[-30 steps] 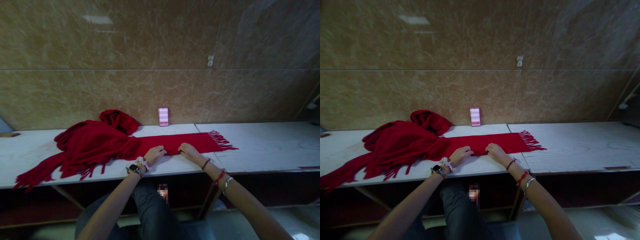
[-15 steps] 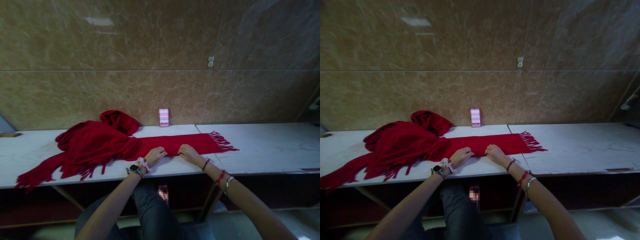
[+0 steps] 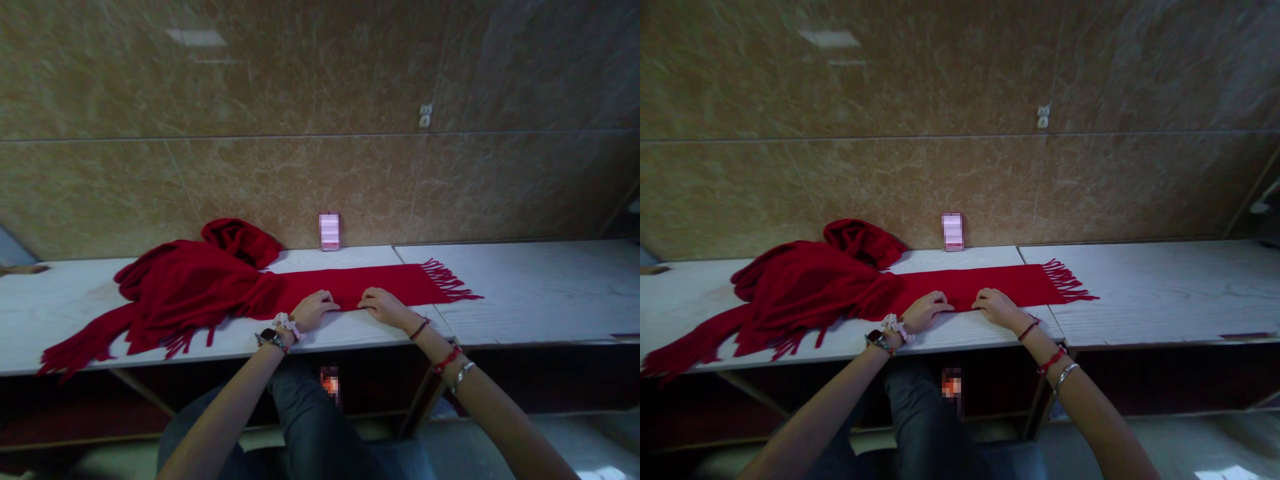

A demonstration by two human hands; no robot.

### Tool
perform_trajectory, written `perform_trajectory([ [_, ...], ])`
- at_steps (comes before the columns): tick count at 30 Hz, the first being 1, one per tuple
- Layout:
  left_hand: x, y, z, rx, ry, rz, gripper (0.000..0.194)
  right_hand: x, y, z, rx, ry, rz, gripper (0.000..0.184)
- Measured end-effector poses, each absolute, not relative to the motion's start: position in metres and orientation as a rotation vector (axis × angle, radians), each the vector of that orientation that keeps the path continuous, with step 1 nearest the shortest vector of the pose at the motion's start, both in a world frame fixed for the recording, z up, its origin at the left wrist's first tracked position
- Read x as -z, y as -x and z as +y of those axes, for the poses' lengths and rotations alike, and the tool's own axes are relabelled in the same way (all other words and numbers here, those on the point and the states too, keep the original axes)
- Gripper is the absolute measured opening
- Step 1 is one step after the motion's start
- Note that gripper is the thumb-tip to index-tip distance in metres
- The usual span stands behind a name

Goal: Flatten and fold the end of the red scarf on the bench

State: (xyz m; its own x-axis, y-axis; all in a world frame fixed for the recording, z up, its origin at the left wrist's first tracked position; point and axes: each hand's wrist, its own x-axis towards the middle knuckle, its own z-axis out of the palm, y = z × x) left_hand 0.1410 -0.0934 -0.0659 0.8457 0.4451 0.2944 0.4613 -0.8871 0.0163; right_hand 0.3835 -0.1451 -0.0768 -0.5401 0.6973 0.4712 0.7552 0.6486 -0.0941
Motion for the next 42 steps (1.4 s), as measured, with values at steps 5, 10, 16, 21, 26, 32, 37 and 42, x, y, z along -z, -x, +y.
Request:
perform_trajectory([
  [5,0.065,-0.137,-0.095,0.428,3.137,-0.839,0.036,0.078,-0.389,-0.15,0.062,1.086,-2.352,0.02],
  [10,0.056,-0.139,-0.102,0.133,3.163,-1.101,0.039,0.075,-0.389,-0.14,-0.001,1.218,-2.19,0.023],
  [16,0.053,-0.138,-0.108,0.0,3.062,-1.223,0.039,0.059,-0.363,-0.128,-0.125,1.335,-2.391,0.038],
  [21,0.056,-0.131,-0.108,-0.072,3.04,-1.187,0.045,0.063,-0.372,-0.139,-0.324,1.374,-2.636,0.047],
  [26,0.057,-0.129,-0.108,-0.053,3.051,-1.169,0.045,0.065,-0.399,-0.134,-0.329,1.694,-2.546,0.052],
  [32,0.059,-0.129,-0.109,0.028,3.053,-1.196,0.042,0.054,-0.357,-0.113,-0.447,1.392,-2.736,0.05],
  [37,0.058,-0.128,-0.112,0.014,3.064,-1.195,0.041,0.052,-0.35,-0.088,-0.487,1.373,-2.772,0.05],
  [42,0.053,-0.128,-0.115,-0.044,3.065,-1.208,0.041,0.055,-0.37,-0.059,-0.353,1.754,-2.559,0.054],
])
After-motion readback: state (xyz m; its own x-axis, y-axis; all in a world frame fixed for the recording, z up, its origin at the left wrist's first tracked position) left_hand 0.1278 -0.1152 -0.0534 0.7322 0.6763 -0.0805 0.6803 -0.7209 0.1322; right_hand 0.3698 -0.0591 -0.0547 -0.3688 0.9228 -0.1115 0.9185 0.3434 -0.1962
